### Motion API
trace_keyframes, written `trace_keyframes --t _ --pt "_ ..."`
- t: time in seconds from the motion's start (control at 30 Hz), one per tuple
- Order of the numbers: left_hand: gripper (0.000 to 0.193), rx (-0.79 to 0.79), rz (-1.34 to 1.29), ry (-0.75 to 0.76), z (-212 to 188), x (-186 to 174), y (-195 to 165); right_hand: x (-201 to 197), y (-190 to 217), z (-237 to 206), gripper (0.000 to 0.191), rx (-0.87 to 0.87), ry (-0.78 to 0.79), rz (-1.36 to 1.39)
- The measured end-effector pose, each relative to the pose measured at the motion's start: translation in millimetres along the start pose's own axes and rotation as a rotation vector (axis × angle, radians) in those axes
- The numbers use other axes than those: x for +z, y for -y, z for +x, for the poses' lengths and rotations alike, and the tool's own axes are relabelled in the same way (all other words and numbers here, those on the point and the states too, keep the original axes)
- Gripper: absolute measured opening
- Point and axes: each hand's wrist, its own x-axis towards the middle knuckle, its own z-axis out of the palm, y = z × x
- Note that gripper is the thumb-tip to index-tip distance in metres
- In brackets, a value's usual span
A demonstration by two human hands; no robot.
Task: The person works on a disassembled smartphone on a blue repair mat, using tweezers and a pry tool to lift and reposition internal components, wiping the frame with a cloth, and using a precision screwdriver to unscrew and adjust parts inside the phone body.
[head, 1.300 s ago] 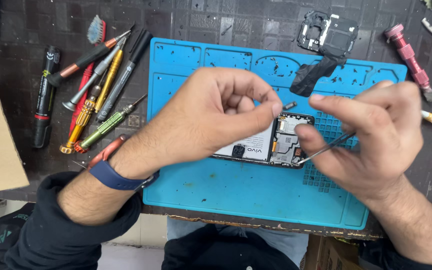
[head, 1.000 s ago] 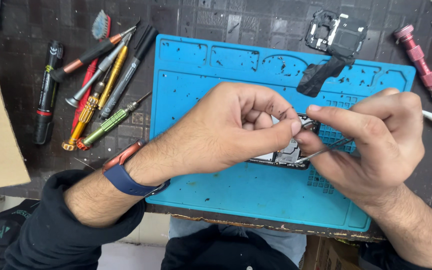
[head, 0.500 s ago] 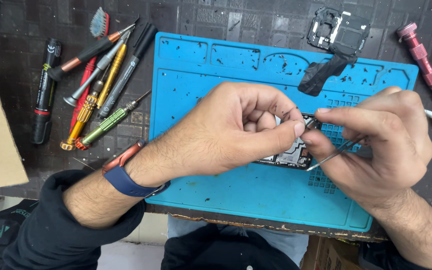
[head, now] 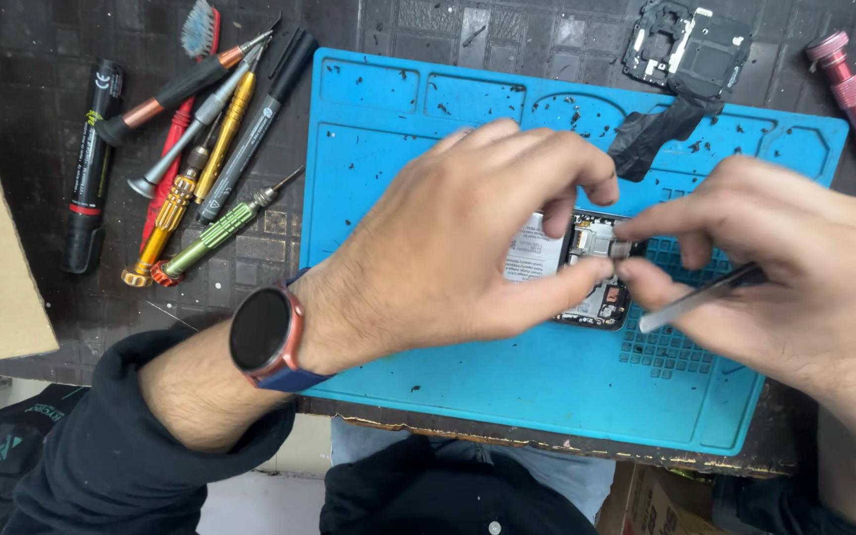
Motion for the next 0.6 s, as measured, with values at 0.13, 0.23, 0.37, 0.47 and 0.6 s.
trace_keyframes --t 0.13,0.23,0.37,0.47,0.6 --pt "0.079 0.204 0.193 0.042 -0.2 3.7 7.0 -4.1 -3.4 9.3 0.029 0.025 0.235 -0.040" --pt "0.084 0.184 0.265 0.133 -2.5 9.7 11.5 -3.5 -6.9 9.2 0.030 0.087 0.300 -0.104" --pt "0.086 0.196 0.306 0.130 -4.6 12.1 15.7 -6.2 -12.2 7.3 0.029 0.137 0.198 -0.133" --pt "0.081 0.184 0.313 0.144 -3.7 9.7 17.1 -7.6 -14.1 8.3 0.031 0.118 0.135 -0.159" --pt "0.077 0.166 0.317 0.166 -1.0 4.5 21.0 -6.4 -12.4 9.8 0.032 0.108 0.123 -0.181"
